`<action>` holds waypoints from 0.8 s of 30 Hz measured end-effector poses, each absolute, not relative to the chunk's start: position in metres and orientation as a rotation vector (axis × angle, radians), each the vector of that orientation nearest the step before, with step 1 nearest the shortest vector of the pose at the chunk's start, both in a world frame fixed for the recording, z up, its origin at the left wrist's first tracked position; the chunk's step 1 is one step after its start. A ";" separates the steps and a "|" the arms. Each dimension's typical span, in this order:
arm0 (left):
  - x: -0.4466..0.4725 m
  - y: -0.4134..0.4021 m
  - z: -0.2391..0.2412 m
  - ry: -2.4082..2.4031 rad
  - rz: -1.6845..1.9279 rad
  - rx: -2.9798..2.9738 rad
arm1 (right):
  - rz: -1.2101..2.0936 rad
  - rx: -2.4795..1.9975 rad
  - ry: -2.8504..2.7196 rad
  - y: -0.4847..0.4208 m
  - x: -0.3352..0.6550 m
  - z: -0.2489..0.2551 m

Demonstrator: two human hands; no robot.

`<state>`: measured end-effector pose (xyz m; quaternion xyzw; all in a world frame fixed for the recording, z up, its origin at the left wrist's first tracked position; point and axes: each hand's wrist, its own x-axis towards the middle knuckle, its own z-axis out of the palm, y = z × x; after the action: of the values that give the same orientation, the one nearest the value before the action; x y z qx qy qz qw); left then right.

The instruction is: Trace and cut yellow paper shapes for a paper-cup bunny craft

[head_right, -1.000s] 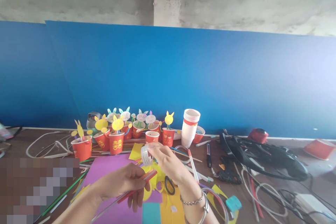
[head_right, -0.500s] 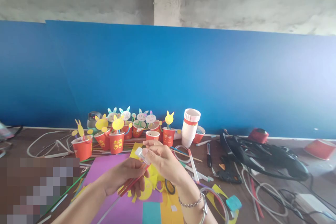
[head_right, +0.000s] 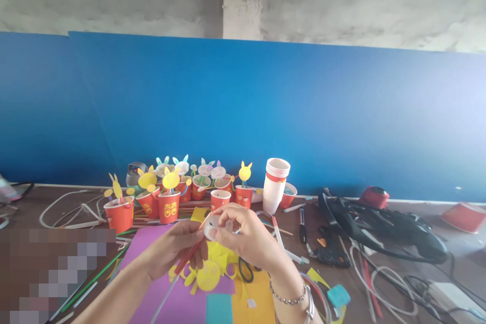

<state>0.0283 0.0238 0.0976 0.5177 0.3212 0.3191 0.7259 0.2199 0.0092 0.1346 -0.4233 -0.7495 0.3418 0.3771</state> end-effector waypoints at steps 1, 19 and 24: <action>0.029 0.024 0.098 0.706 0.708 1.152 | 0.850 -1.095 -1.914 0.009 0.219 0.135; 0.027 0.023 0.100 0.689 0.782 1.181 | 0.861 -1.246 -1.600 0.010 0.215 0.135; 0.029 0.022 0.100 0.727 0.764 1.232 | 0.987 -1.276 -1.655 0.014 0.210 0.134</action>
<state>0.0285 0.0216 0.1001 0.5507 0.3251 0.3415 0.6888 0.2097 0.0140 0.1339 -0.5053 -0.6553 0.3909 0.4031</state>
